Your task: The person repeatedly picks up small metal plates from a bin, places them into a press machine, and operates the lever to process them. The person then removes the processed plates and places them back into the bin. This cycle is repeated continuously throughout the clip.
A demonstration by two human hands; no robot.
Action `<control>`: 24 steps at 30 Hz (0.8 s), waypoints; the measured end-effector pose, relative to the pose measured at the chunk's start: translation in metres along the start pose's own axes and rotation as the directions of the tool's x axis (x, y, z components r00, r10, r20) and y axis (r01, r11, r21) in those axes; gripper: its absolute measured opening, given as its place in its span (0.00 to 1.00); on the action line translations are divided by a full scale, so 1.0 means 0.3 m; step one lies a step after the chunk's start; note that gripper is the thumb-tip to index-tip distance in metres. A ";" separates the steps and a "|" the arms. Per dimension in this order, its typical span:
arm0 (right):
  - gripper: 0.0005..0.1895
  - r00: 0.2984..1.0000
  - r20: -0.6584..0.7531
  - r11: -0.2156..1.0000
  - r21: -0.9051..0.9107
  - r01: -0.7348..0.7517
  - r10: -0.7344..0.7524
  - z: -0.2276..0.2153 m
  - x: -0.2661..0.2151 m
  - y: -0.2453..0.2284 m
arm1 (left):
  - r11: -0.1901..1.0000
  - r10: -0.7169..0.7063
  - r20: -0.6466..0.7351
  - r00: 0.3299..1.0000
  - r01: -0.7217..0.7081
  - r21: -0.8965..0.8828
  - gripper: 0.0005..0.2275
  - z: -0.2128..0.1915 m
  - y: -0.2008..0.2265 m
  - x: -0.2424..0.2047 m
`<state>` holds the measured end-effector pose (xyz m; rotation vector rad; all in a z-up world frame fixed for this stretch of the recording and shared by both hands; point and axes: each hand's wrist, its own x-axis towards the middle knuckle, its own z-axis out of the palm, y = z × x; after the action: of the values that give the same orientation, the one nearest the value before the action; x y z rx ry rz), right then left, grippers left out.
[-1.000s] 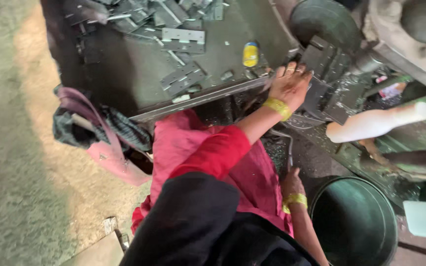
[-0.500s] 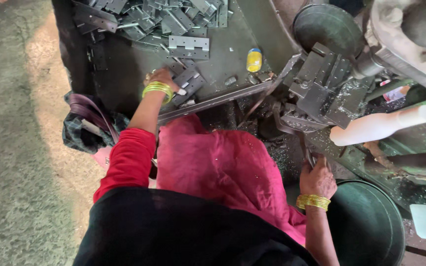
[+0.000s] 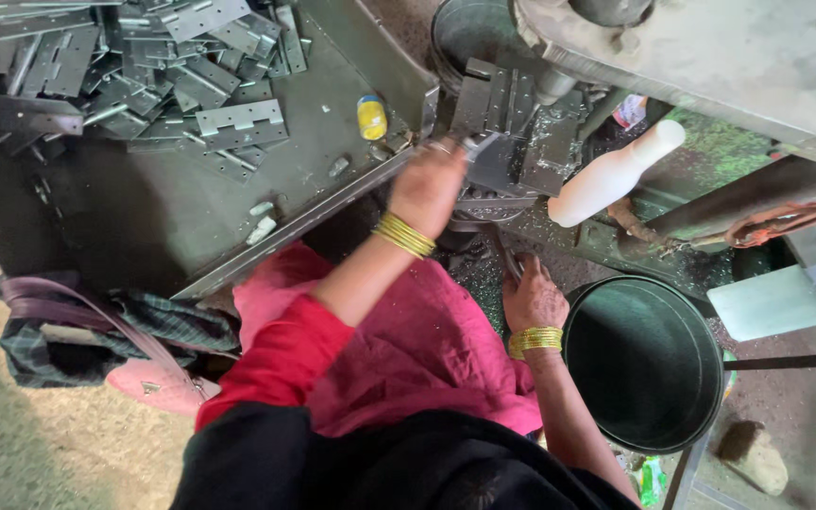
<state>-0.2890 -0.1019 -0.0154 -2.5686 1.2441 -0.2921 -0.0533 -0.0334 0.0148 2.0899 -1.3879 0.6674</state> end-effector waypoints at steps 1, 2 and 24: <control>0.19 1.000 0.011 1.000 -0.004 -0.010 0.011 -0.006 -0.002 0.001 | 0.988 0.114 0.095 0.989 -0.124 0.097 0.09 0.068 0.101 0.000; 0.19 1.000 0.016 1.000 -0.001 -0.013 0.013 -0.011 -0.005 0.004 | 0.965 0.135 -0.005 0.991 -0.130 0.229 0.13 0.135 0.196 -0.009; 0.28 0.982 0.187 0.999 -0.036 0.007 0.000 -0.050 0.027 -0.023 | 0.952 -0.280 0.699 0.658 0.095 0.292 0.17 0.236 0.186 0.185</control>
<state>-0.2833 -0.1065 0.0015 -2.5596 1.1869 -0.0270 -0.0785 -0.1360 0.0085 2.8252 -1.4823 -0.1756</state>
